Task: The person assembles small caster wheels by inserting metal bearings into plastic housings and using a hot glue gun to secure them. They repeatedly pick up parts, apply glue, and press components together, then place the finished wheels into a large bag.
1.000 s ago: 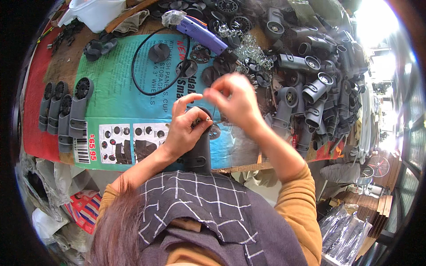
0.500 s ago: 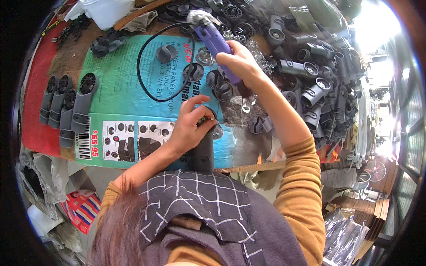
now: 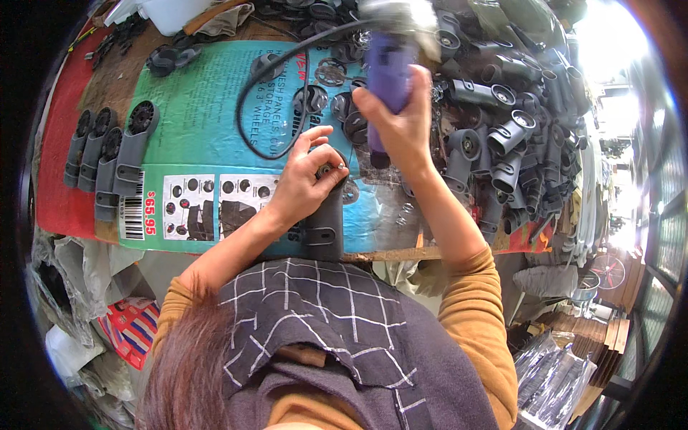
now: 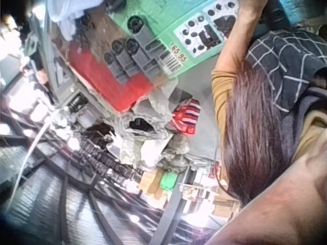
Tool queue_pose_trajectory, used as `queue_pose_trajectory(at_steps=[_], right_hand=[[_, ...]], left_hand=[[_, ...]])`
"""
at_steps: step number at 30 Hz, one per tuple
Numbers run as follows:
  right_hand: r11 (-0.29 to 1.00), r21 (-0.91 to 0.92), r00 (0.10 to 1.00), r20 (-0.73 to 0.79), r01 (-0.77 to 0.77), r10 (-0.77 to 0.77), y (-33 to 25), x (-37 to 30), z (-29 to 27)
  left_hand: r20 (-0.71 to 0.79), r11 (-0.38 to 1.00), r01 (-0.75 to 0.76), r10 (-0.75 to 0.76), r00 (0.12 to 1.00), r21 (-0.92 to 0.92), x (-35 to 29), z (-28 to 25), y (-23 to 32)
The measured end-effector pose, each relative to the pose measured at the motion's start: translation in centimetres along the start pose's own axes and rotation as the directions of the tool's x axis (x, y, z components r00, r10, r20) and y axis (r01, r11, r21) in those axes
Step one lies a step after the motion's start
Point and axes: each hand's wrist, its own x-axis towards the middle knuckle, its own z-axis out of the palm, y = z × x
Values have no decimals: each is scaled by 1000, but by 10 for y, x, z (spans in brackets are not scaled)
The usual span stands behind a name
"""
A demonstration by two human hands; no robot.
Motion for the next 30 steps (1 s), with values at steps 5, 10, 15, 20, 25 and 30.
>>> queue_pose_trajectory(at_steps=[5, 10, 15, 20, 25, 30], right_hand=[[955, 258, 983, -148, 146, -111, 3, -26, -1], [813, 574, 987, -159, 97, -5, -24, -34, -16], [702, 679, 976, -168, 218, -140, -58, -38, -25], [750, 635, 979, -180, 187, -91, -58, -41, -12], [791, 590, 981, -184, 161, -63, -55, -39, -10], [798, 585, 989, -114, 144, -95, -56, -45, -9]], left_hand=[[-6, 997, -14, 14, 1000, -73, 1, 0, -2], [29, 999, -8, 10, 1000, -51, 0, 1, -5], [-3, 998, 19, -19, 1000, -62, -1, 3, -5], [-20, 998, 20, -22, 1000, -53, -2, 3, -3], [-25, 999, 7, -8, 1000, -41, -1, 2, -3], [-22, 997, 24, -26, 999, -69, -2, 3, -2]])
